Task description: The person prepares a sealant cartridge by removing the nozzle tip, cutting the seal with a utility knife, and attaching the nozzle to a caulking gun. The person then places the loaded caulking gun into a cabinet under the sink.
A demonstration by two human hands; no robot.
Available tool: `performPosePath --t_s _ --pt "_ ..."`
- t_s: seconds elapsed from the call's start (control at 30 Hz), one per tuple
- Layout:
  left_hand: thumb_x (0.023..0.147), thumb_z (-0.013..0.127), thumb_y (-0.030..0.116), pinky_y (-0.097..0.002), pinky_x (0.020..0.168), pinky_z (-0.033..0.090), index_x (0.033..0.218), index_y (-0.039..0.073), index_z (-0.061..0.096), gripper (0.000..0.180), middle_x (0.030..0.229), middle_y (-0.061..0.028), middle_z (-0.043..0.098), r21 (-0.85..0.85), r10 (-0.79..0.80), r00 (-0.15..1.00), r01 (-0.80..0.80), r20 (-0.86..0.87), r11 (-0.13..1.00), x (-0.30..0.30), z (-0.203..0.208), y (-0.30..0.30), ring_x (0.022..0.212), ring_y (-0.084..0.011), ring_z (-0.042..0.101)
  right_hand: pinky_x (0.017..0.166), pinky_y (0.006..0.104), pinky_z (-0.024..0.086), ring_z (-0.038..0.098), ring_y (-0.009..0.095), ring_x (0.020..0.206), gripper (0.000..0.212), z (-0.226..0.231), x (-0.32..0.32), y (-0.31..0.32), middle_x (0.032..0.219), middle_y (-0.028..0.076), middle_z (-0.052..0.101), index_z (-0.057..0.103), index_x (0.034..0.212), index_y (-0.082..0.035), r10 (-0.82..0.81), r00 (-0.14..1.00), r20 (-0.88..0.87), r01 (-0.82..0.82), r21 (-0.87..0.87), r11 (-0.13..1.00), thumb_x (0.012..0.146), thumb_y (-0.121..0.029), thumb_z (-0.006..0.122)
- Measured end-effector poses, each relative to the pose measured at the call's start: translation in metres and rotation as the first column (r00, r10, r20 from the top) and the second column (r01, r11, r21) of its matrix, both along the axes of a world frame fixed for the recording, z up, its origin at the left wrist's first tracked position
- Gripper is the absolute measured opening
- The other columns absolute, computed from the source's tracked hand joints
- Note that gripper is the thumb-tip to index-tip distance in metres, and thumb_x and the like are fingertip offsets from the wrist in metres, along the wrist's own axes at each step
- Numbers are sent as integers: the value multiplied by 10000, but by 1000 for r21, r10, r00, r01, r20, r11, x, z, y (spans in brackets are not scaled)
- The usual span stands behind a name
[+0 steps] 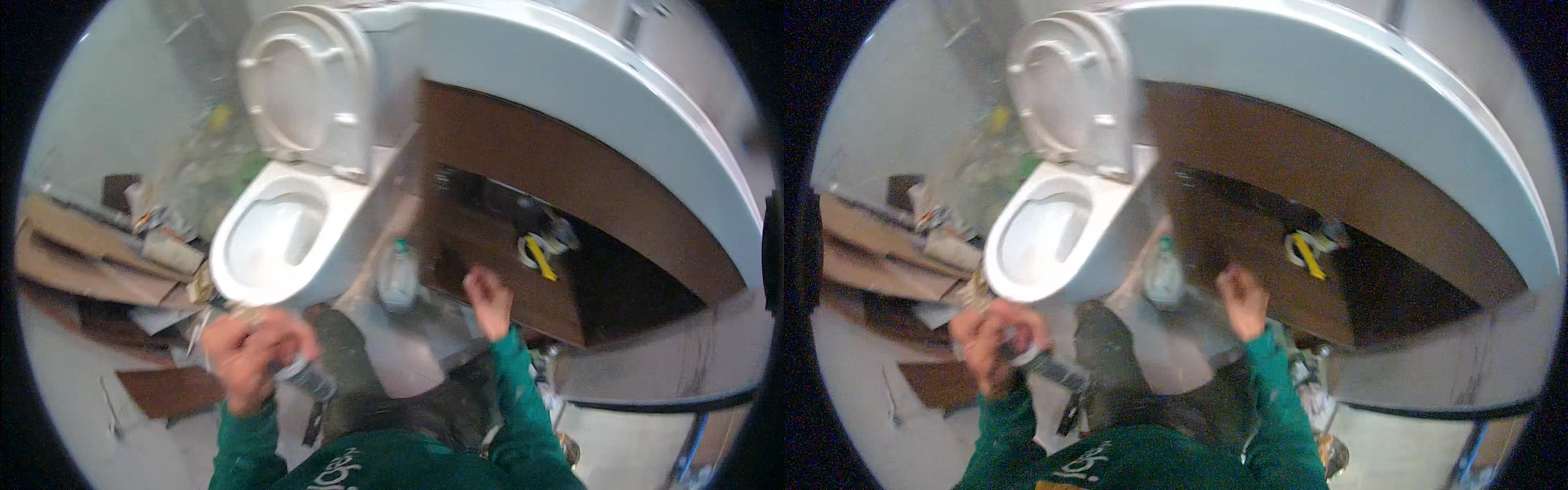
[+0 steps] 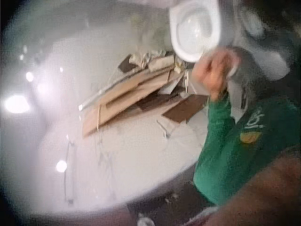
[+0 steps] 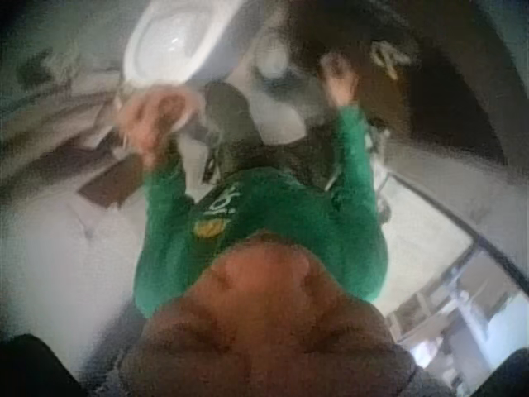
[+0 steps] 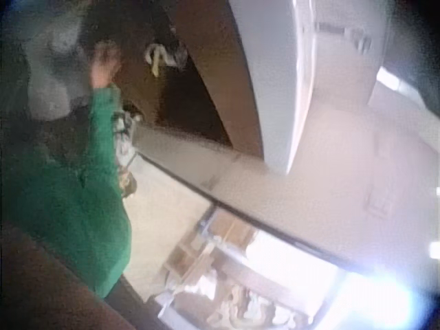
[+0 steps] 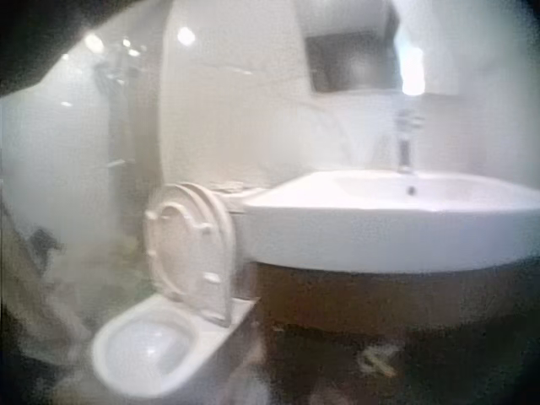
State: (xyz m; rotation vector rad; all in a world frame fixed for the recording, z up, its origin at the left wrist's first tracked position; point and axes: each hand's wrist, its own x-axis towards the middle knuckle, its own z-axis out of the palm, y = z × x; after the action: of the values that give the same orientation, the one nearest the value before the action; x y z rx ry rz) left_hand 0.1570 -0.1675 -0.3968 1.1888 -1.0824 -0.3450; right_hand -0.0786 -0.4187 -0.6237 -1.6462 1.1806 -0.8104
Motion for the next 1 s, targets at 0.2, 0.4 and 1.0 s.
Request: performPosePath --t_s 0.2,0.4,1.0 --pt "995 616 133 -303 537 482 857 -72 697 260 632 -110 626 -18 -154 987 154 -37 988 24 -15 -32 606 -199 657 873 352 555 715 272 972 336 132 90 132 1118 167 723 707 1174 4 472 816 333 -279 -488 827 869 -116 779" --pt "961 638 127 -296 585 501 905 -86 710 232 678 -83 643 -77 -207 956 195 -207 978 46 -17 -12 662 -177 668 841 327 554 718 264 964 310 215 135 132 1082 181 717 702 1139 25 529 778 339 -232 -628 743 836 0 763" --pt "920 565 98 -257 601 447 925 -75 680 208 764 -49 646 -115 -54 997 47 -60 992 43 -18 9 686 -92 551 722 359 564 720 308 818 141 238 171 156 935 163 722 686 977 20 549 811 204 -141 -841 522 842 8 729"
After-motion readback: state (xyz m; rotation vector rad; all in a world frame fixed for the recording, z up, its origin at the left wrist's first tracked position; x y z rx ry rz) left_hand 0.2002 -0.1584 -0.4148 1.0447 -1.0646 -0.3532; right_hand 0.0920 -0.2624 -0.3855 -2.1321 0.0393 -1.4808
